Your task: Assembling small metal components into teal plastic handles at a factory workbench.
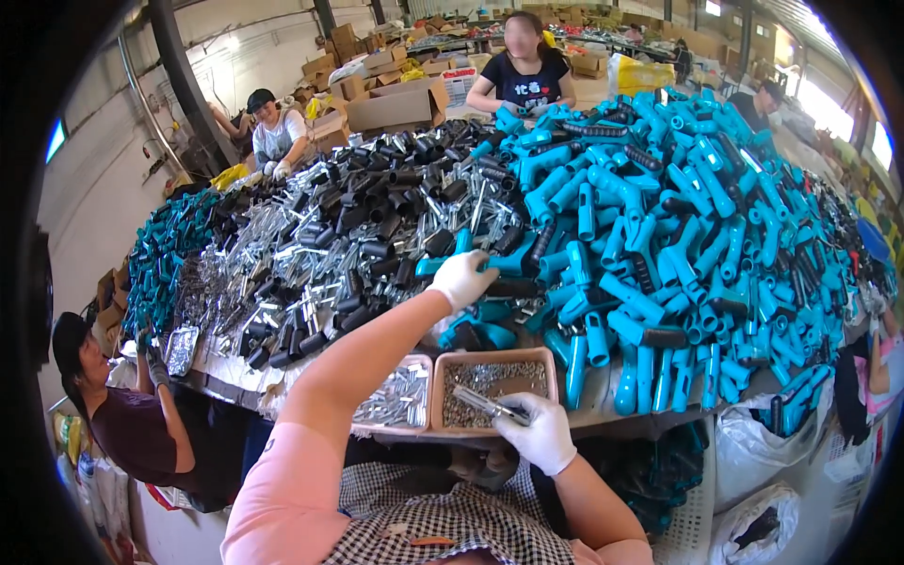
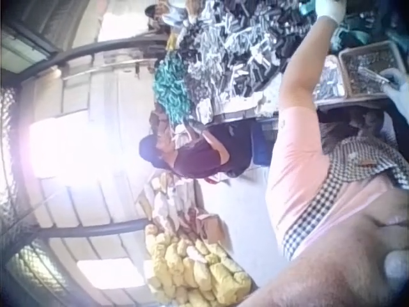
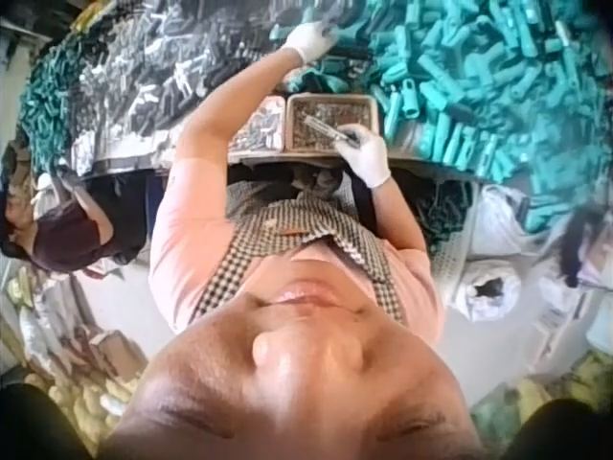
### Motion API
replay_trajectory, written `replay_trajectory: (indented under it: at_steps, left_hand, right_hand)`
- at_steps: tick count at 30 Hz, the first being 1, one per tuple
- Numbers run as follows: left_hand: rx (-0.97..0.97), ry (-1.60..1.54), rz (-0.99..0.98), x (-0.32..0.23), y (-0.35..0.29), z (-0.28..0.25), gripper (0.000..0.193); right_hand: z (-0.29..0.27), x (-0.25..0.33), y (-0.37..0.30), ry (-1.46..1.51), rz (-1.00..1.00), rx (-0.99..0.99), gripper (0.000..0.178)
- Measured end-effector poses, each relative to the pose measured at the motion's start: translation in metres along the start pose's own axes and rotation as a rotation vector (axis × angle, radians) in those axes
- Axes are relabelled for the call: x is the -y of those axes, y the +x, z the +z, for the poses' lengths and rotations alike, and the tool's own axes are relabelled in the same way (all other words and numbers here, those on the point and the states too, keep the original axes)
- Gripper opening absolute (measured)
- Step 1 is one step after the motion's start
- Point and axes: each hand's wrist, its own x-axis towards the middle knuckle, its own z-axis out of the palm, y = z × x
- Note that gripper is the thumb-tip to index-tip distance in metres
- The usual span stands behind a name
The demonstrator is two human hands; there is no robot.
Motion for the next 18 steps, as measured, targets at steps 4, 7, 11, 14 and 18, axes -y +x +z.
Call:
replay_trajectory:
  at_steps: [4,7,11,14,18]
  left_hand:
    - [-0.144,0.162,-0.052,-0.004,0.084,0.034,0.053]
    - [-0.352,0.231,-0.122,0.002,0.122,0.053,0.078]
    - [-0.385,0.084,-0.267,-0.013,0.154,0.069,0.088]
    - [-0.423,0.031,-0.359,-0.016,0.166,0.066,0.083]
    - [-0.359,0.028,-0.395,-0.023,0.176,0.057,0.063]
  right_hand:
    - [-0.001,-0.002,0.015,-0.017,-0.097,-0.023,0.025]
    - [-0.005,0.003,0.021,-0.011,-0.049,0.036,0.027]
    - [-0.006,-0.017,0.021,-0.068,-0.014,0.082,0.027]
    - [-0.007,-0.012,0.024,-0.075,-0.027,0.116,0.025]
    - [-0.005,-0.017,0.024,-0.027,-0.095,0.122,0.027]
